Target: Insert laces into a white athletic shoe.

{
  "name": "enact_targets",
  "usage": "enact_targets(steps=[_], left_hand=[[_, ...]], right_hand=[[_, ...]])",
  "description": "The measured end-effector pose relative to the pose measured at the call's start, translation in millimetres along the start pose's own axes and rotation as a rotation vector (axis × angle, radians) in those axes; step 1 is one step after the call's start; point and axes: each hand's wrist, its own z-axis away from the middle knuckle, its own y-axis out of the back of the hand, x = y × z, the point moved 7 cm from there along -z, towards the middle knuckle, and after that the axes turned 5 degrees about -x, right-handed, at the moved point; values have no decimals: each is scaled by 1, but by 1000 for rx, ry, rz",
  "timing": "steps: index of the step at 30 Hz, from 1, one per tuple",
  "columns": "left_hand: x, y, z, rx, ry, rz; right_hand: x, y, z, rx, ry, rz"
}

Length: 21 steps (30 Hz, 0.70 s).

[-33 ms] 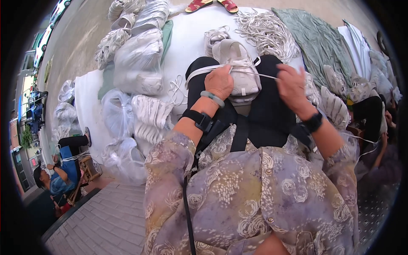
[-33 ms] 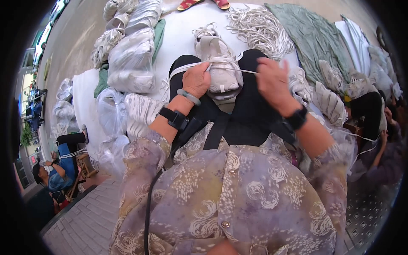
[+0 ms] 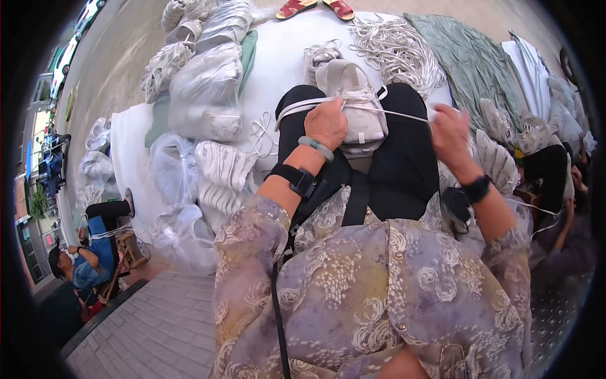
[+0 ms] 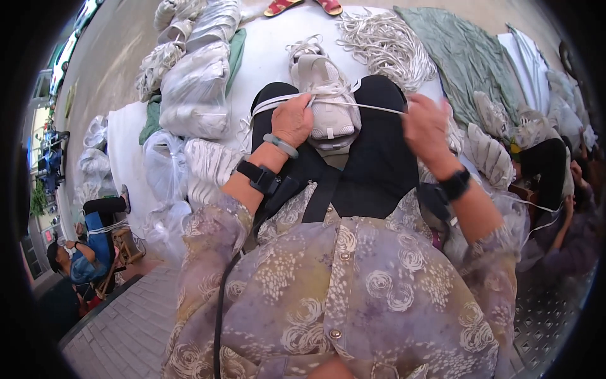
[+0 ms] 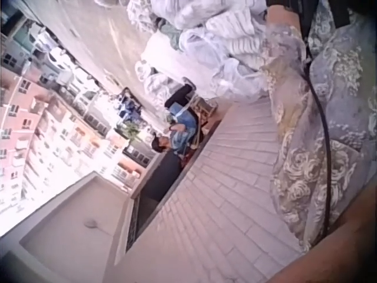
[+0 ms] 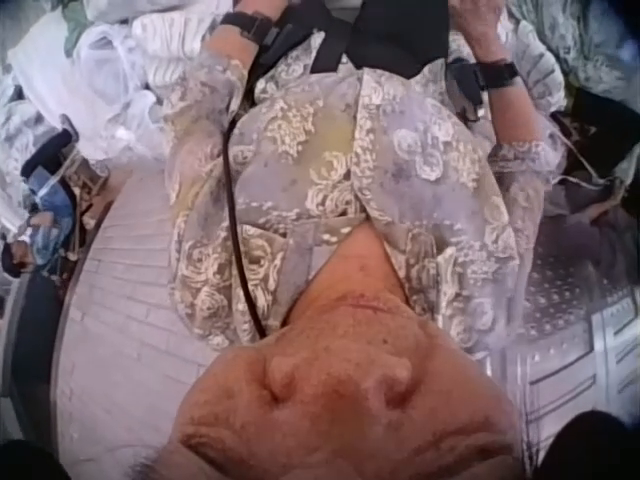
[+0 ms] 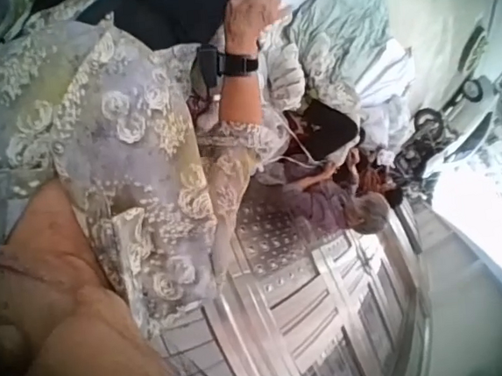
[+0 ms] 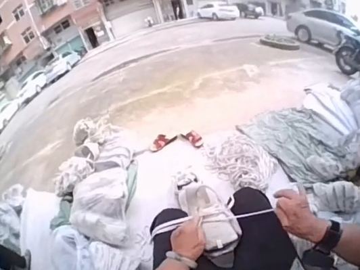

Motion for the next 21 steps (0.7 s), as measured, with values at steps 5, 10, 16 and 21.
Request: enact_targets(steps=[5, 10, 16, 21], left_hand=[[22, -5, 2, -61, 16, -60], [16, 3, 8, -99, 62, -104], [50, 31, -11, 121, -216, -240], [54, 8, -25, 77, -395, -448]], right_hand=[[230, 32, 168, -189, -572, 283], [191, 12, 158, -311, -540, 62], [40, 22, 48, -142, -103, -77], [-34, 11, -8, -16, 108, -343]])
